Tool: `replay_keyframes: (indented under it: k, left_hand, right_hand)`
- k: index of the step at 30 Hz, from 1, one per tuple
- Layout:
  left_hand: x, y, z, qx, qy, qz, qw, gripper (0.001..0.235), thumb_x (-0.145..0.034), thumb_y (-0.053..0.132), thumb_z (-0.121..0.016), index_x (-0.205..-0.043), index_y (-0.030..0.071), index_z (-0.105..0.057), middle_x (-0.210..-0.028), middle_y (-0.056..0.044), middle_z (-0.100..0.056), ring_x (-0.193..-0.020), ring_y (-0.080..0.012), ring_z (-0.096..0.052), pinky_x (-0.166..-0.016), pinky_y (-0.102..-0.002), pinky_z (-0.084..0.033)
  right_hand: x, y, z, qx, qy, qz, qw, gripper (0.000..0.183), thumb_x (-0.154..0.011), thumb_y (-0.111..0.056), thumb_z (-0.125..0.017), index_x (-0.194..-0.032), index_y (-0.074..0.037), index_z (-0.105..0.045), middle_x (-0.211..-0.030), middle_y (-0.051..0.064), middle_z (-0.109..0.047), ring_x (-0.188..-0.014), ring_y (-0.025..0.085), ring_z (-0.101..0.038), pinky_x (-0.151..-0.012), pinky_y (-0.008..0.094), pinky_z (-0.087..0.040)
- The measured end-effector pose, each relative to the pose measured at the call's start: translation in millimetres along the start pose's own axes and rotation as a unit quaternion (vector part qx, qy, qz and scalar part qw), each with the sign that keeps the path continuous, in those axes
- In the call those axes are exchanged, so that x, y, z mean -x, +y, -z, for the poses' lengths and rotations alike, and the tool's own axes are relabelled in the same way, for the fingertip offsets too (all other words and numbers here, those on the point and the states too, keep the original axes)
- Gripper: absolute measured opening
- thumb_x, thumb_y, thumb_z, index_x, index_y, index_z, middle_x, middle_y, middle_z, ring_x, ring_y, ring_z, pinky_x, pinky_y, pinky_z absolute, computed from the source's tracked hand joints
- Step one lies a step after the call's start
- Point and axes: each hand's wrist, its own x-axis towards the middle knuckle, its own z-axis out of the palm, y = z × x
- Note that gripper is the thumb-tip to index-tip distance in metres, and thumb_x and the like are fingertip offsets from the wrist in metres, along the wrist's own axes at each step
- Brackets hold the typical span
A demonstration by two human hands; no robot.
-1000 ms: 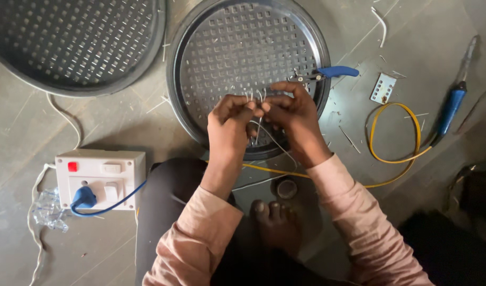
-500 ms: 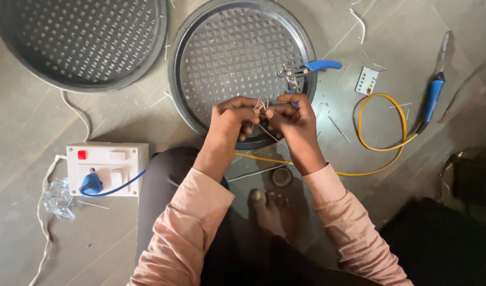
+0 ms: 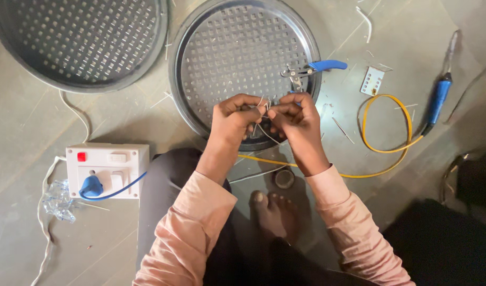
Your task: The person sits on the floor and uses pliers to strip the ends of white wires. They then use a soldering iron to apply solder to the wire ends and finally wrap the connections with electrical tape.
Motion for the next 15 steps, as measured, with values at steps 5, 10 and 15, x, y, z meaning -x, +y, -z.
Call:
replay_keyframes:
  k: [5, 10, 15]
  left_hand:
    - [-4.1, -5.1, -1.7, -0.072, 0.025, -0.097, 0.992, 0.014, -0.087, 0.011, -0.078, -0.093, -0.001, -0.078, -0.07, 0.003, -0.065, -0.06, -0.0026, -0.051, -0.052, -0.022, -0.037]
    - [-5.2, -7.1, -1.0, -0.052, -0.003, -0.132, 0.99, 0.013, -0.086, 0.007, -0.076, -0.094, -0.004, -0.077, -0.076, 0.001, -0.073, -0.068, -0.0025, -0.059, -0.059, -0.02, -0.046]
    - [-5.8, -5.2, -1.8, -0.09, 0.006, -0.145, 0.985, 0.013, -0.087, 0.005, -0.078, -0.095, -0.006, -0.078, -0.075, -0.003, -0.07, -0.067, -0.004, -0.055, -0.058, -0.021, -0.042]
  right_hand:
    - [-0.9, -5.3, -4.8, 0.004, -0.008, 0.012, 1.0, 0.033, -0.092, 0.001, -0.074, -0.114, -0.007, -0.051, -0.094, 0.006, -0.075, -0.068, 0.009, -0.065, -0.056, 0.022, -0.045]
    - [2.0, -8.4, -4.9, 0.012, -0.012, 0.036, 0.999, 0.035, -0.092, 0.002, -0.074, -0.115, -0.007, -0.05, -0.094, 0.007, -0.074, -0.068, 0.008, -0.064, -0.056, 0.021, -0.045]
    - [2.7, -9.0, -1.7, 0.022, -0.012, 0.046, 0.999, 0.035, -0.092, 0.003, -0.073, -0.115, -0.007, -0.048, -0.097, 0.007, -0.075, -0.068, 0.008, -0.064, -0.056, 0.021, -0.045]
